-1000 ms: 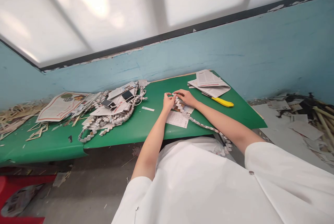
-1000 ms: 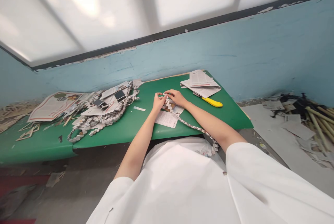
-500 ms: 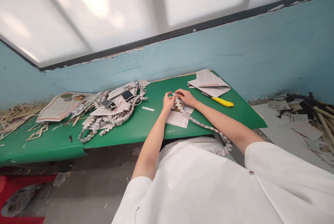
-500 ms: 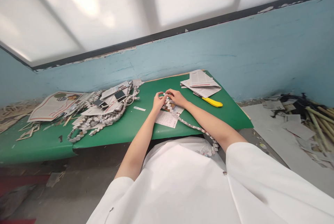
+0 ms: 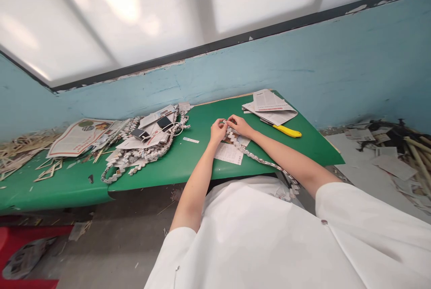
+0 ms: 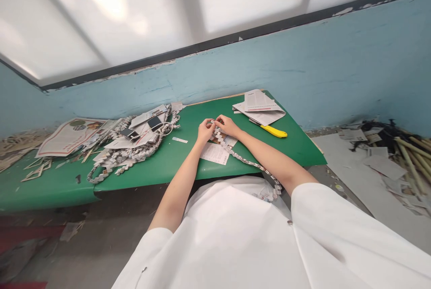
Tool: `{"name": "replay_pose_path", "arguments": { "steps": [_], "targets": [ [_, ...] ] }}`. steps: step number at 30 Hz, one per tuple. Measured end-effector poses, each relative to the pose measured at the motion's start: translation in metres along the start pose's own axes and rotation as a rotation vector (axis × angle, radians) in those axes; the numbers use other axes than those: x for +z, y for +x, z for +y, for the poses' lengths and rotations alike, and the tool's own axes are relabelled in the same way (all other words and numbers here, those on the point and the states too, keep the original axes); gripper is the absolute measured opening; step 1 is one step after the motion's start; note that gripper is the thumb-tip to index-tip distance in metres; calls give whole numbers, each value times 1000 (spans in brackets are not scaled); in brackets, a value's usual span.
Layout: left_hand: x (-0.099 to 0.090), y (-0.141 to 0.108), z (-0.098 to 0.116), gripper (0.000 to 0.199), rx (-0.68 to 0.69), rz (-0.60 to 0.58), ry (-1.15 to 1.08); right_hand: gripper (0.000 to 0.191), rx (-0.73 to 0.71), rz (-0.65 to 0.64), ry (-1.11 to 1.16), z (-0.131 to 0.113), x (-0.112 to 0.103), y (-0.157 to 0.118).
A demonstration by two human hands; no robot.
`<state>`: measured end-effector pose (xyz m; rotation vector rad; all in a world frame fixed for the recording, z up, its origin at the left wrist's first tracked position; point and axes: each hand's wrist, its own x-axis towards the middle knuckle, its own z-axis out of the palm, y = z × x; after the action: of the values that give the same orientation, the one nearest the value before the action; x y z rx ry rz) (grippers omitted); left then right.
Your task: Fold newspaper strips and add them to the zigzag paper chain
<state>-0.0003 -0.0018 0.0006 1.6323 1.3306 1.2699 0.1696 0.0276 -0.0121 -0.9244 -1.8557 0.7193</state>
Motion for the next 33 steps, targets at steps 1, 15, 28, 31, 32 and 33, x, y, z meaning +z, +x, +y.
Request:
{"name": "replay_pose_path", "arguments": {
  "steps": [1,15,28,31,32,33],
  "targets": [
    [0,-1,1,23,19,-2,18,35,11,0,-7,0,0,0],
    [-2,-6,8,15,55,-20,125,33,-76,3,-41,-1,-1,0],
    [0,-5,6,15,-20,-41,50,33,-137,12,-44,-4,-1,-2],
    [0,-4,3,19,-71,-58,4,33,-109,41,-45,-3,0,-2],
    [0,-4,2,20,-79,-60,0,33,-93,51,-44,-2,1,-1],
    [0,-4,2,21,-80,-62,4,34,-74,55,-46,-2,1,-1]
  ]
}}
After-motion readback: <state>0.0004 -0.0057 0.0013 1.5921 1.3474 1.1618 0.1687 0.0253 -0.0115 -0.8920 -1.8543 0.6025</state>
